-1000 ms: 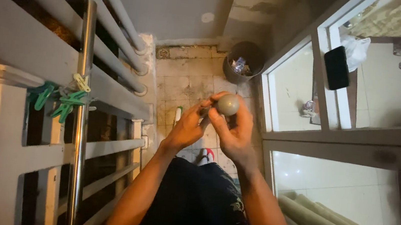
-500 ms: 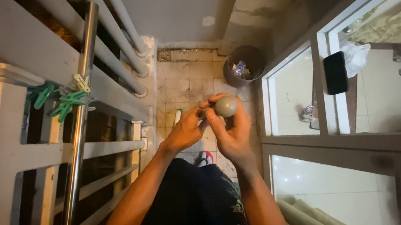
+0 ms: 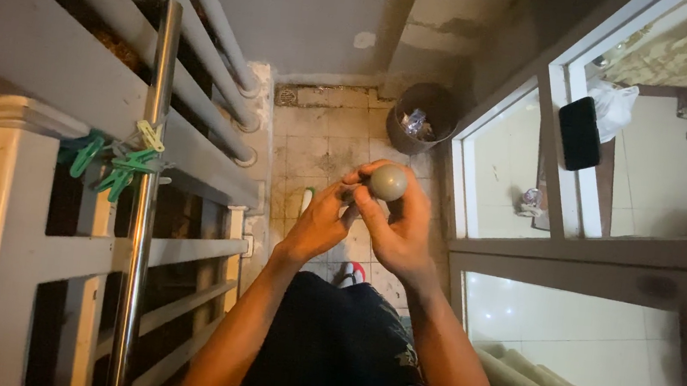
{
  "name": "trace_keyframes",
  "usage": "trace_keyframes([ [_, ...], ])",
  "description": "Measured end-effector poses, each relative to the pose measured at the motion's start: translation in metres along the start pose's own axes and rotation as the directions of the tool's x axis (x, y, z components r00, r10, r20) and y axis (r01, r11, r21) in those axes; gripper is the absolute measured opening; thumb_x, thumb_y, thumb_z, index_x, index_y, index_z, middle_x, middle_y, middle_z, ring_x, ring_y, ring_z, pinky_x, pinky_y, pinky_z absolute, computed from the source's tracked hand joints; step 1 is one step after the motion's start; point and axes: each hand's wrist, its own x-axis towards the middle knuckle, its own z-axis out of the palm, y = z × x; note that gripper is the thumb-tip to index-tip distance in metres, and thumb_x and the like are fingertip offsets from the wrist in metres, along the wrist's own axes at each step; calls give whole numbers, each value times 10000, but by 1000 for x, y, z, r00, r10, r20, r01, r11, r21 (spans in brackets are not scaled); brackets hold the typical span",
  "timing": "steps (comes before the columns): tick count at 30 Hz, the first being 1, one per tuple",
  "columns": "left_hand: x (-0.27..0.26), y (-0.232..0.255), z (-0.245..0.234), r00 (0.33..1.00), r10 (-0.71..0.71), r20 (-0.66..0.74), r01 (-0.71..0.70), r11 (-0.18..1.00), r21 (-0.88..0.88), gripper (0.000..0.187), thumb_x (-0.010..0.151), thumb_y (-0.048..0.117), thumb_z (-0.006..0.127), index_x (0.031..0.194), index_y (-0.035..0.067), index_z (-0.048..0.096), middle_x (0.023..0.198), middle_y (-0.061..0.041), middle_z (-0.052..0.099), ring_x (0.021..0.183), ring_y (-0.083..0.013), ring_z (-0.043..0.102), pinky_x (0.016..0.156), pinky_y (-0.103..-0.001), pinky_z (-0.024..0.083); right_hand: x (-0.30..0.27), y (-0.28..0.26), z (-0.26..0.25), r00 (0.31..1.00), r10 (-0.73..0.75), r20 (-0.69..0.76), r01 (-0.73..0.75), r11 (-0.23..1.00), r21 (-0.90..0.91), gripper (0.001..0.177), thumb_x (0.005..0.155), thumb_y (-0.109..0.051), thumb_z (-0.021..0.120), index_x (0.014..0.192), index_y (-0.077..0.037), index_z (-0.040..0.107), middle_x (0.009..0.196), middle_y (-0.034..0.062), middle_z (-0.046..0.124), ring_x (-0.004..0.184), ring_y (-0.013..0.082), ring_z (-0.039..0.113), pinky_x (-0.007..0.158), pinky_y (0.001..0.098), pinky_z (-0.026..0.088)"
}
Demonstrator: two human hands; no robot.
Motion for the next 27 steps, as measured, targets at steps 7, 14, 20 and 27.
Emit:
trace_keyframes([
  [7, -4, -1, -4, 999, 33, -31, -30, 995, 99, 330, 959, 109, 658, 1276, 36, 603, 1250, -193, 671, 1174, -355, 665, 978, -433, 523, 0, -4, 6, 1000, 3, -23, -3, 1000, -16, 267, 1042, -37, 627, 1294, 9, 552, 1243, 138, 677, 1209, 196, 659, 1071, 358, 543],
  [14, -7, 1, -8, 991, 126, -46, -125, 992, 32, 285, 983, 79, 626, 1262, 47, 579, 1210, -166, 691, 1163, -328, 697, 980, -407, 545, 0, -4, 9, 1000, 12, -22, -13, 997, -76, 285, 1027, -13, 637, 1302, 9, 565, 1275, 152, 682, 1203, 198, 655, 1040, 346, 539],
  [20, -9, 8, -13, 996, 81, -33, -81, 997, 12, 292, 979, 83, 624, 1265, 49, 575, 1214, -159, 688, 1159, -315, 703, 979, -405, 547, 0, -2, 13, 1000, 13, -14, -13, 998, -59, 289, 1026, -9, 633, 1304, 11, 556, 1281, 151, 679, 1220, 205, 656, 1070, 361, 546],
  [27, -12, 9, -15, 997, 68, -25, -68, 998, -11, 300, 983, 84, 627, 1274, 57, 562, 1236, -155, 674, 1180, -311, 699, 983, -407, 551, -1, -4, 16, 1000, -15, -23, 13, 997, -79, 283, 1027, 3, 636, 1300, 10, 561, 1269, 147, 676, 1213, 203, 657, 1065, 361, 549],
])
